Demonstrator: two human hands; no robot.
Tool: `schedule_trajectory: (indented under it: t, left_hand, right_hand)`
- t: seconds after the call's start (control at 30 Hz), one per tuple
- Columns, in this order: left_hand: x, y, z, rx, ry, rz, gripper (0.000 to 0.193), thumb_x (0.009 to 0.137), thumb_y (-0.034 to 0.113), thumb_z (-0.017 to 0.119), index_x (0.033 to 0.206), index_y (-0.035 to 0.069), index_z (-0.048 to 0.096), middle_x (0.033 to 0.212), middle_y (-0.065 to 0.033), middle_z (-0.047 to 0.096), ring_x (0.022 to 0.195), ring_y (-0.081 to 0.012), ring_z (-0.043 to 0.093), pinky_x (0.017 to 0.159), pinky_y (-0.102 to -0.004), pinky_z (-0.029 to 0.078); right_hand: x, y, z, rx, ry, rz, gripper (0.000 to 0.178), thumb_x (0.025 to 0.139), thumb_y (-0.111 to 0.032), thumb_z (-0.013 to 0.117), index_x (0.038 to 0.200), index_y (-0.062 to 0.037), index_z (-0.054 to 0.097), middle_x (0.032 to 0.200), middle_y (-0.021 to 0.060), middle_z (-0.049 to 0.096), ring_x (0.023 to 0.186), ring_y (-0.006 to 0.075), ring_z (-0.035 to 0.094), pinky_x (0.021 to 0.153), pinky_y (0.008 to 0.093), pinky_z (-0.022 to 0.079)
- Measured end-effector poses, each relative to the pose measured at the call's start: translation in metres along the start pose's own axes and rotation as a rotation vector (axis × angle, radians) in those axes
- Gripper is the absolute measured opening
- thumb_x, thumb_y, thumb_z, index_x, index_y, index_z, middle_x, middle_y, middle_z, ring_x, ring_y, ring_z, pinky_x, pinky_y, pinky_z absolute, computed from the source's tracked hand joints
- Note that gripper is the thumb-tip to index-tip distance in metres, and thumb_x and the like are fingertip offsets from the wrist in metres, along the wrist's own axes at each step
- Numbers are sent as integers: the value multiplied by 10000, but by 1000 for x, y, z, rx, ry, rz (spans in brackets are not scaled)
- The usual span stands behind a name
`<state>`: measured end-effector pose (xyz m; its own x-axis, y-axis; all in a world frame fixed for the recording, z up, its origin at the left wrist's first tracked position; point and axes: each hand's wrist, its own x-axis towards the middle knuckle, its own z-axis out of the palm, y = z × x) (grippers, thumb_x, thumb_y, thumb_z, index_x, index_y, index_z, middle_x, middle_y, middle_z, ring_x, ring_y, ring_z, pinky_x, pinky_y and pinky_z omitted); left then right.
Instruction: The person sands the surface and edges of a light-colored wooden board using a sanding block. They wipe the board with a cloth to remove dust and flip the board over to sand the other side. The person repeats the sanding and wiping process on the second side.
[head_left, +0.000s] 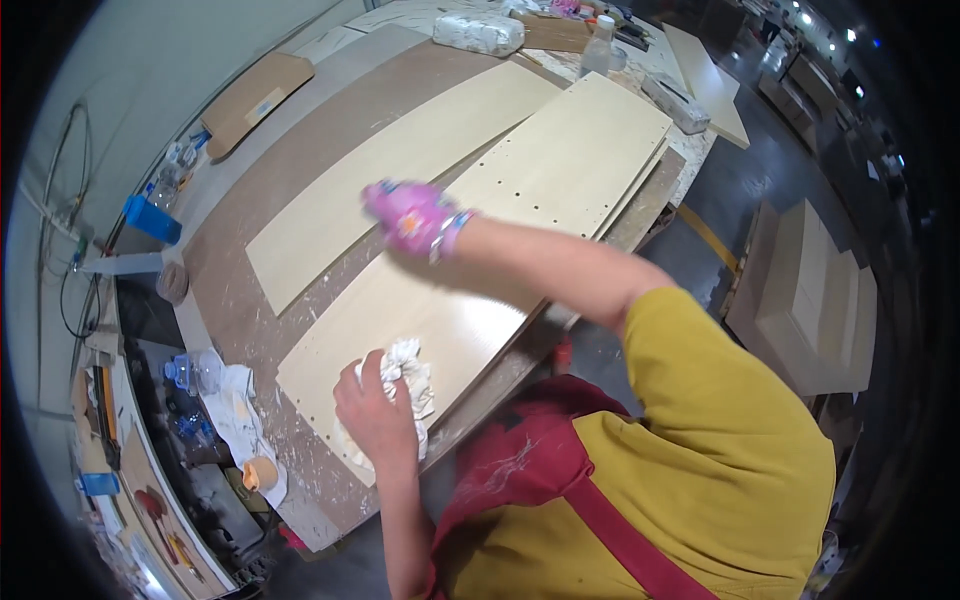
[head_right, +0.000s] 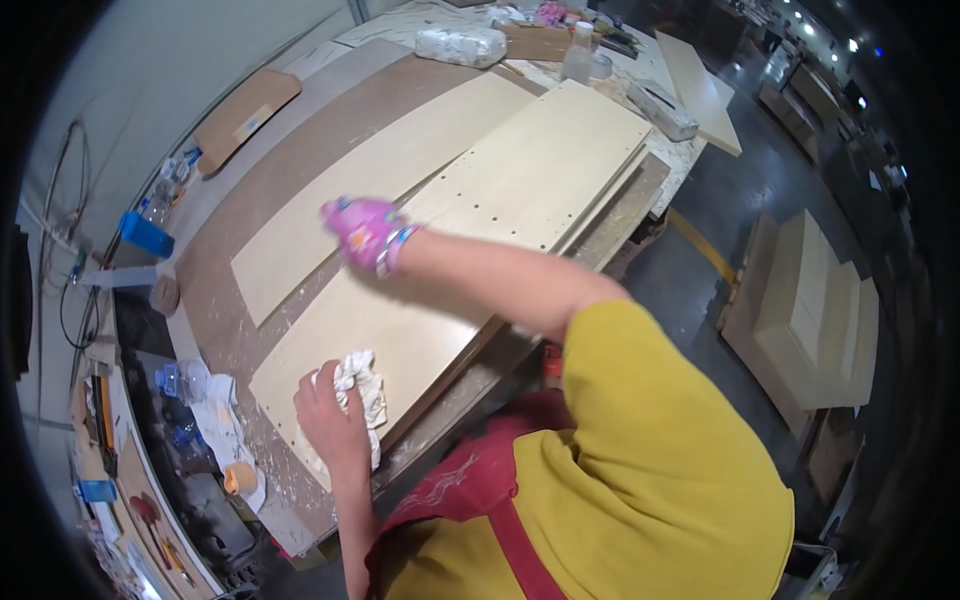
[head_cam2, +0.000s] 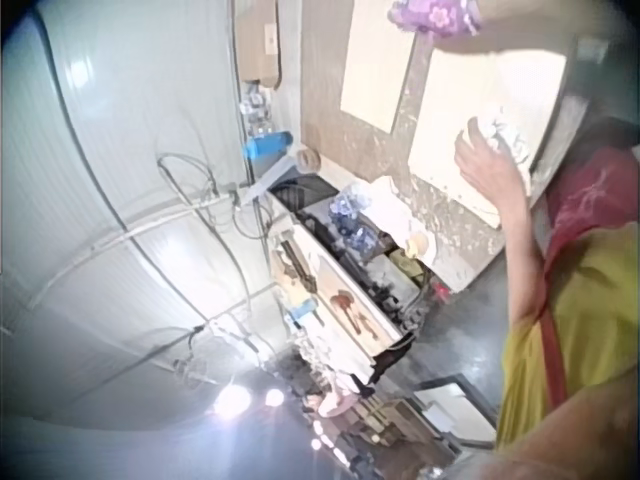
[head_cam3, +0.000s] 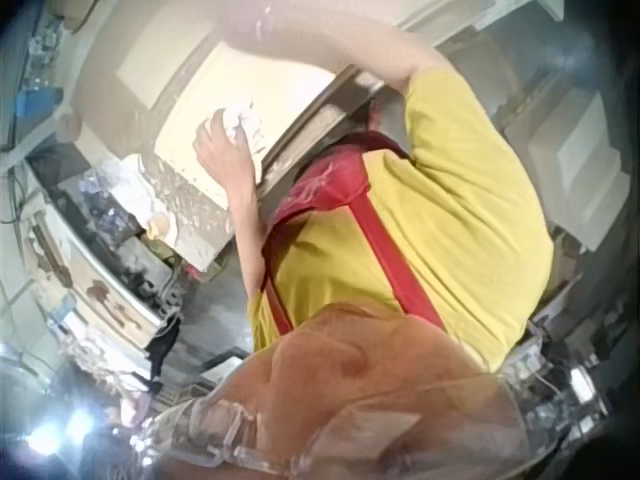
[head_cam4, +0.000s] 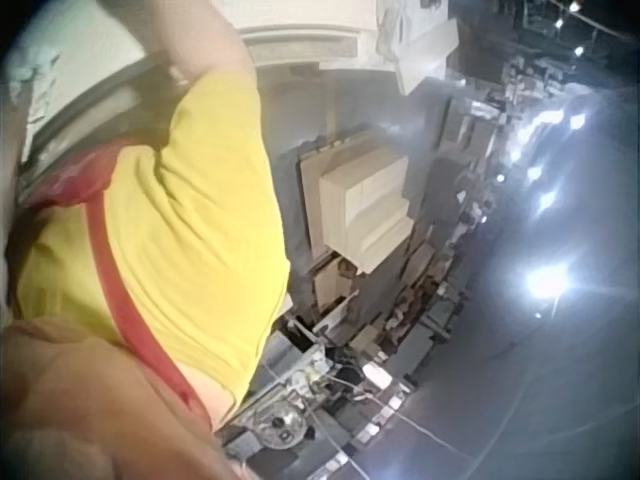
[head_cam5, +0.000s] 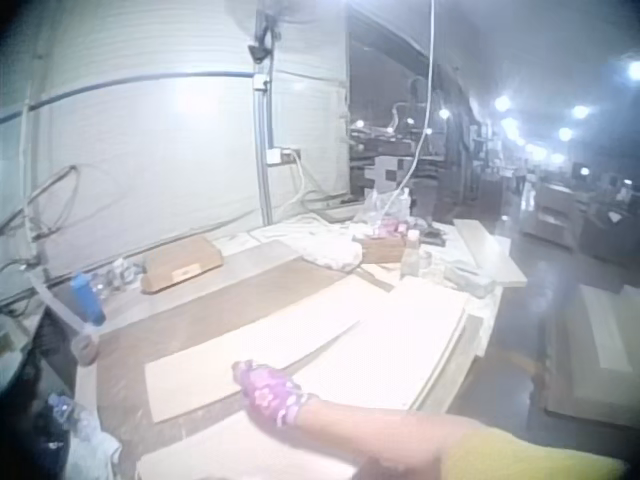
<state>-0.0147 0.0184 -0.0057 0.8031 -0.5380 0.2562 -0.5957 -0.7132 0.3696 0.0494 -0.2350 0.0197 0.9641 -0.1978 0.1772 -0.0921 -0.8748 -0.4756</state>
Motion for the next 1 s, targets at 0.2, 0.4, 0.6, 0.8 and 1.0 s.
schedule_trajectory:
  t: [0.2, 0.4, 0.6, 0.8, 1.0]
  left_hand:
    - [13, 14, 7, 38, 44, -47, 408, 743, 102, 652, 1147, 109, 595, 1118, -146, 541, 1033, -358, 506, 878, -464, 411]
    - [142, 138, 74, -11, 103, 327, 346, 791, 93, 618, 1134, 62, 593, 1064, -151, 562, 997, -361, 524, 860, -447, 421]
    - [180, 153, 126, 58, 75, 82, 312, 853, 132, 579, 1151, 41, 580, 1020, -184, 560, 928, -386, 550, 805, -452, 441]
    - [180, 156, 128, 113, 82, 4, 315, 864, 111, 554, 1168, 31, 568, 1003, -185, 551, 930, -384, 543, 797, -450, 438]
    - [184, 156, 132, 125, 67, 2, 340, 849, 109, 573, 1180, 36, 562, 1017, -189, 544, 950, -388, 527, 817, -462, 429]
  right_hand:
    - [11, 157, -75, -69, 139, 153, 194, 764, -51, 563, 953, -32, 524, 829, 199, 607, 781, 376, 625, 684, 446, 499]
    - [14, 146, -63, 51, 18, -31, 218, 772, -100, 600, 972, -40, 536, 869, 195, 637, 820, 393, 644, 691, 446, 516]
    - [15, 252, -117, -24, 122, -21, 219, 774, -94, 601, 981, -49, 544, 877, 186, 645, 820, 381, 649, 697, 440, 519]
    - [10, 382, -184, -162, 201, 125, 226, 808, -95, 592, 1008, -31, 508, 804, 188, 631, 742, 361, 645, 620, 437, 512]
    - [14, 473, -239, -291, 186, 338, 287, 820, -117, 593, 1081, -11, 534, 932, 213, 652, 852, 357, 657, 721, 430, 524]
